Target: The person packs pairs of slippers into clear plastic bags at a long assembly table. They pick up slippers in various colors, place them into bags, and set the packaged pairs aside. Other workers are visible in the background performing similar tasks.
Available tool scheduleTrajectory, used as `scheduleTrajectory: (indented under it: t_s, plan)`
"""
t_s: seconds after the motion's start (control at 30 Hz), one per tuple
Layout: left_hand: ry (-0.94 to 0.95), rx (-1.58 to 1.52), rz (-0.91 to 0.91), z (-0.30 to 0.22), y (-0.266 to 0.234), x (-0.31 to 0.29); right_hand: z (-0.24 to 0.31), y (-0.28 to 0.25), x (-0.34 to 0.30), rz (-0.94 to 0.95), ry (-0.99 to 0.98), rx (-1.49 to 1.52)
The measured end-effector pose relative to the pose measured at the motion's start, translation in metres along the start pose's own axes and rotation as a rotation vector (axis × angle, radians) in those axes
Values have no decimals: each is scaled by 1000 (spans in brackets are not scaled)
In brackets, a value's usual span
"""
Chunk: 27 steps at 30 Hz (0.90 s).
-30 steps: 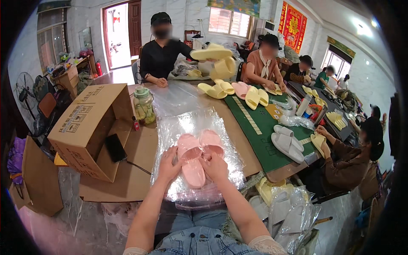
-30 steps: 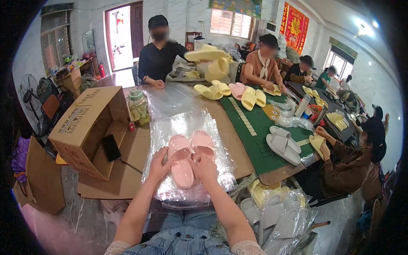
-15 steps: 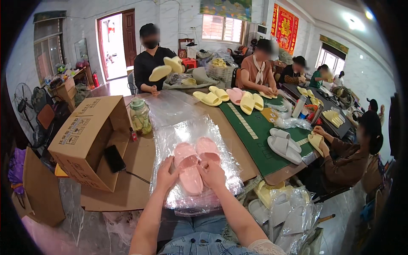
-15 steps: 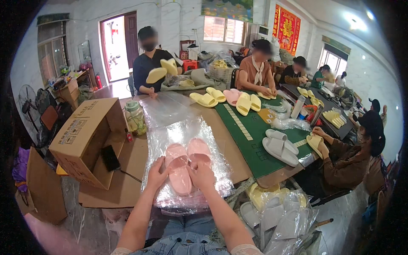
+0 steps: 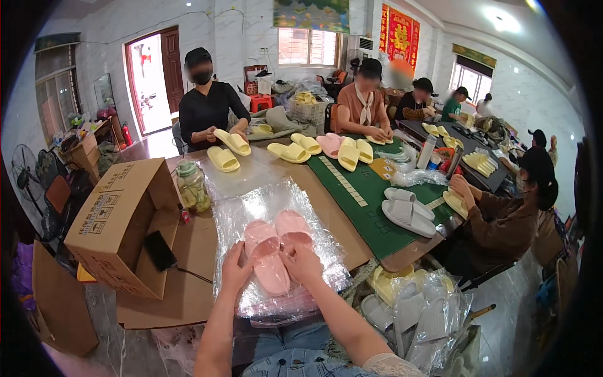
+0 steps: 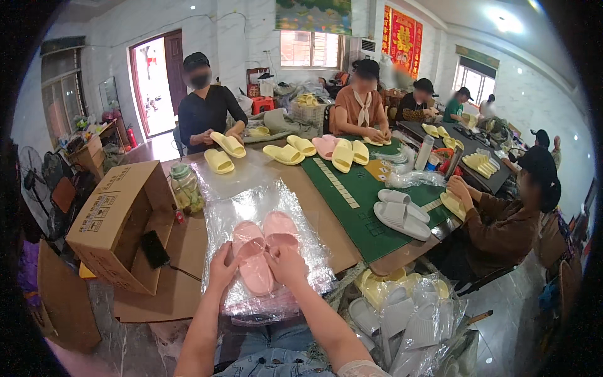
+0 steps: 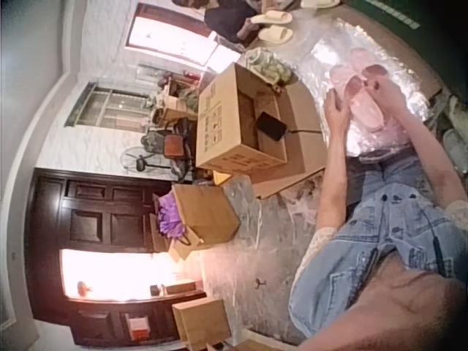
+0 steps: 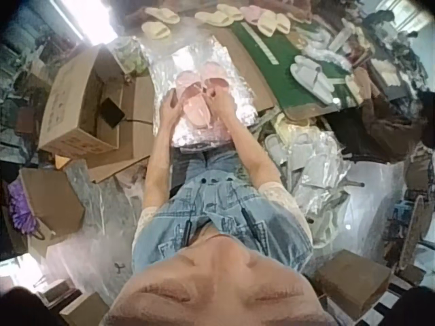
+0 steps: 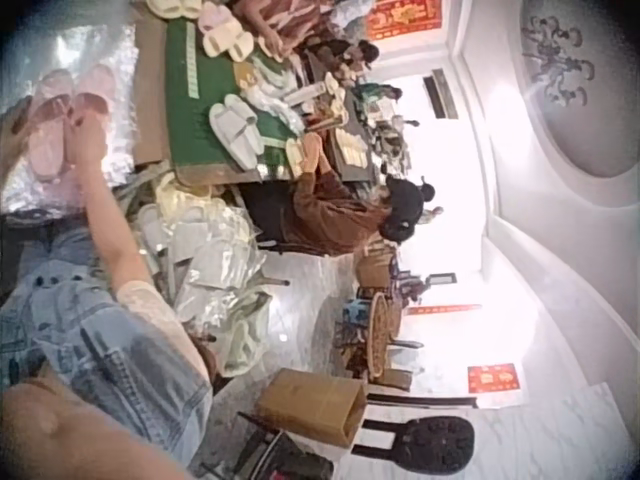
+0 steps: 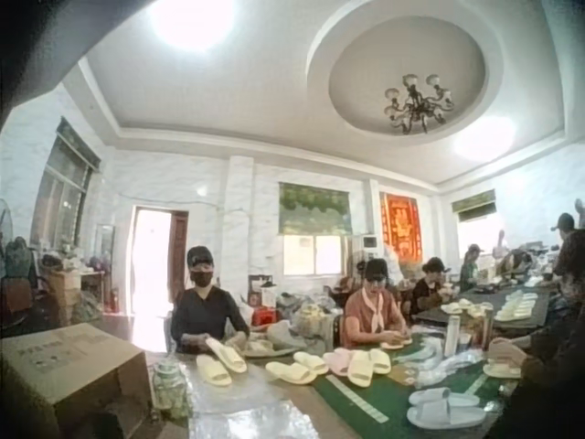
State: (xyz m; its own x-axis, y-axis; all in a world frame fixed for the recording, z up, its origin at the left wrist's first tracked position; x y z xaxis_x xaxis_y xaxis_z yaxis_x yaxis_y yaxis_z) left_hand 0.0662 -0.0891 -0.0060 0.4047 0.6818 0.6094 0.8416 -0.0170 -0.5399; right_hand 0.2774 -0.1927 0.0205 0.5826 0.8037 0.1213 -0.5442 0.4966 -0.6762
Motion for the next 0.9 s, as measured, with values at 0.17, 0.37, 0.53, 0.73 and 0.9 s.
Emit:
scheduleTrajectory:
  t_s: [0.17,0.37,0.53,0.73,0.9]
  plan:
    - [2,26,11,-3,-1,1,5,-4,-3,-22,-16,-28]
    - [1,13,1,-2,0,1,2,-3,-2,-31,-24,4]
    - [-11,-33,-14,-2,-2,0,6,-6,-4,-13,-4,-2]
    - [8,-11,-16,-4,-3,0,0,-2,-1,-61,-12,-12]
    - [18,7,-14,-2,-2,1,4,-4,-2,-84,-52,11]
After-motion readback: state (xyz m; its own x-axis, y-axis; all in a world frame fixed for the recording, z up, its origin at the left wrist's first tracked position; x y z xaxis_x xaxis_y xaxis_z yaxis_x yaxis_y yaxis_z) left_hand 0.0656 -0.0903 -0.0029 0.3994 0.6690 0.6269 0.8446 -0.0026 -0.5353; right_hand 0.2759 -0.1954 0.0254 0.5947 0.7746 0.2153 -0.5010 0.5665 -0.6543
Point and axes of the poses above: each hand's wrist, its own x-axis towards the middle knuckle, its own y-axis out of the palm, z = x × y, the point moved 5 cm from there along x, towards the middle knuckle, and after that the axes turned 12 degrees about y, right-handed, at the moved point
